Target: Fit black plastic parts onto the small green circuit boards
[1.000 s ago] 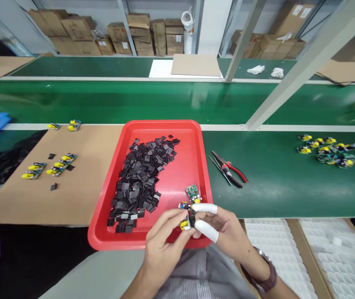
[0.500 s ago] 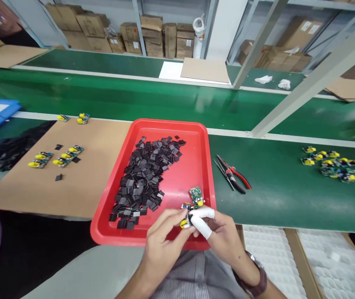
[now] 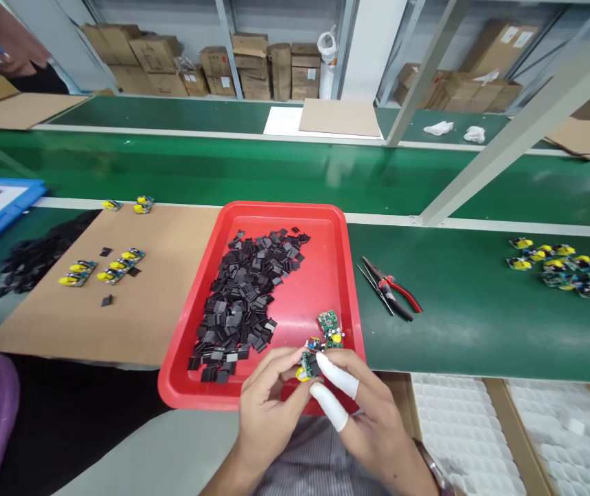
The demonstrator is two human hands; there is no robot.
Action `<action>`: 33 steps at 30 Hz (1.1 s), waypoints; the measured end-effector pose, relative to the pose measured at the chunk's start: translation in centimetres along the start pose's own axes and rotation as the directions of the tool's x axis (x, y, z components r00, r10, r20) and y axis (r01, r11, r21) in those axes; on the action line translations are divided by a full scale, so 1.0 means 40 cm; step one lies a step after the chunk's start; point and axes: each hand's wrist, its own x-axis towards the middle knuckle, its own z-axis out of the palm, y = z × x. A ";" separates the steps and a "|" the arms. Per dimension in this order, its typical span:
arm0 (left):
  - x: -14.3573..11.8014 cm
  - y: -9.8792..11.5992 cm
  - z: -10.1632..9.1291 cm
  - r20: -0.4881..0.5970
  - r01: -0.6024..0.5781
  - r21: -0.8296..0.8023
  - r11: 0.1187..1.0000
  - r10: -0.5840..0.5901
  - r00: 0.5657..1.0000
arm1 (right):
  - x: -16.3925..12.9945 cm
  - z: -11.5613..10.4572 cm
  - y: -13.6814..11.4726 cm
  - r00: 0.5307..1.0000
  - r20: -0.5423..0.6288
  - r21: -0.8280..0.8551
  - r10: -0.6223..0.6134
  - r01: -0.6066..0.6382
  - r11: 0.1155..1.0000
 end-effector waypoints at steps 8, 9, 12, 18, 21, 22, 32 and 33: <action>-0.007 -0.013 0.002 -0.048 -0.065 0.106 0.992 0.071 0.996 | 0.004 0.009 0.001 0.999 0.027 -0.012 0.019 -0.019 1.000; -0.009 -0.014 0.001 -0.048 -0.068 0.105 0.992 0.073 0.996 | 0.005 0.009 0.002 0.999 0.025 -0.005 0.026 -0.026 1.000; -0.010 -0.014 -0.001 -0.047 -0.074 0.097 0.993 0.078 0.996 | 0.004 0.006 0.006 0.999 0.017 0.014 0.041 -0.041 0.999; -0.007 -0.011 0.001 -0.017 -0.088 0.105 0.990 0.091 0.996 | 0.001 -0.005 0.013 1.000 0.021 -0.040 -0.012 0.013 0.999; -0.010 -0.015 0.001 -0.032 -0.150 0.163 0.975 0.157 0.987 | 0.002 -0.004 0.018 0.999 0.030 0.001 -0.025 0.025 1.000; -0.011 -0.016 0.001 -0.035 -0.165 0.180 0.970 0.173 0.984 | 0.002 -0.003 0.020 1.000 0.022 0.010 -0.022 0.022 1.000; -0.014 -0.019 0.010 -0.031 -0.225 0.245 0.943 0.240 0.970 | -0.002 0.011 0.041 0.999 0.013 0.087 0.029 -0.030 0.996; -0.013 -0.019 0.012 -0.024 -0.228 0.244 0.942 0.241 0.970 | -0.002 0.009 0.041 0.999 0.014 0.099 0.038 -0.039 0.994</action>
